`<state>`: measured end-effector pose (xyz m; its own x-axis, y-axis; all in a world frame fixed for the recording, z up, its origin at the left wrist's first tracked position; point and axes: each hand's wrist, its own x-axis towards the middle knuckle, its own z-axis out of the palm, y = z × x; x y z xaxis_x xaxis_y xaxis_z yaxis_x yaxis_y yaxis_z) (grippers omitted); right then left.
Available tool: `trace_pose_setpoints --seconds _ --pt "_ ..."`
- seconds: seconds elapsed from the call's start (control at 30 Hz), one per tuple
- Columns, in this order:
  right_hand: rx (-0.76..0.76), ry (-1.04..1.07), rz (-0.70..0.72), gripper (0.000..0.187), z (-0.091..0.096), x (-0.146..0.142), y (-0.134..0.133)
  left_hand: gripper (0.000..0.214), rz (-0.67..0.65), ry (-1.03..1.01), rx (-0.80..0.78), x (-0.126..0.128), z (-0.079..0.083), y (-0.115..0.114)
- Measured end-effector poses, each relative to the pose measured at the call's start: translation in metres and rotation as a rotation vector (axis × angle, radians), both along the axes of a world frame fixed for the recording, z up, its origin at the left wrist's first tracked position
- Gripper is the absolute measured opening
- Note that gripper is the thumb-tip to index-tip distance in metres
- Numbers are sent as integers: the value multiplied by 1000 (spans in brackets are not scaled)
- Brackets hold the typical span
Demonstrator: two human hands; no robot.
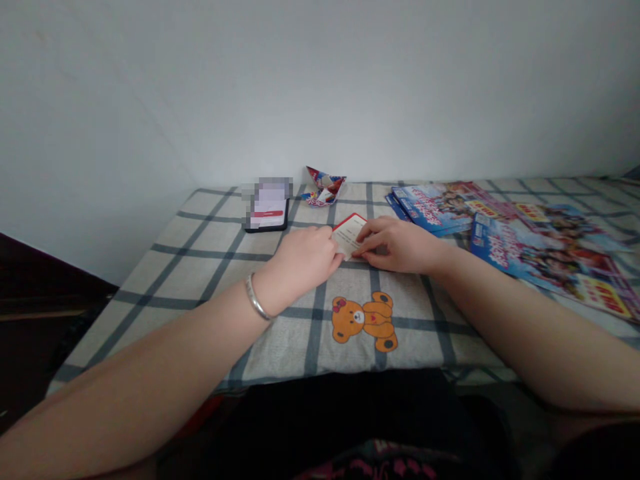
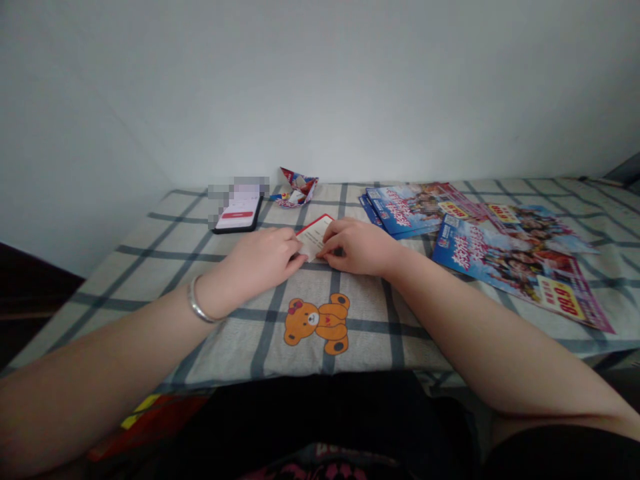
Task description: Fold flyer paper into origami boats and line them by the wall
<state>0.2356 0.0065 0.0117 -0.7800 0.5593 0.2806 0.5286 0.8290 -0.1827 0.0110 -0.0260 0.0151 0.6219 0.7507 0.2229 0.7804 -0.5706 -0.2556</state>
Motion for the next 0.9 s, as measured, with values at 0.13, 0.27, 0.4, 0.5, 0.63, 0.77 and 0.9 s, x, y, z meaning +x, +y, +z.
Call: trace_pose_setpoints --seconds 0.13,0.27,0.4,0.5,0.63,0.77,0.9 --pt "53 -108 -166 25 5 5 0 37 26 9 20 2 1 -2" --pt "77 -203 -309 30 11 10 2 41 46 4 38 6 1 -4" --pt "66 -258 -407 33 15 8 0 41 87 -26 41 10 -1 -3" --pt "68 -291 -477 33 17 5 -1 37 99 -36 43 10 -3 -2" --pt "75 -333 -560 35 19 1 -3 35 71 -39 59 8 -4 1" --pt "80 -357 -619 38 20 -2 -3 35 38 -22 82 5 -2 3" --pt "93 -354 -635 41 20 -5 -4 37 34 -19 91 3 1 3"
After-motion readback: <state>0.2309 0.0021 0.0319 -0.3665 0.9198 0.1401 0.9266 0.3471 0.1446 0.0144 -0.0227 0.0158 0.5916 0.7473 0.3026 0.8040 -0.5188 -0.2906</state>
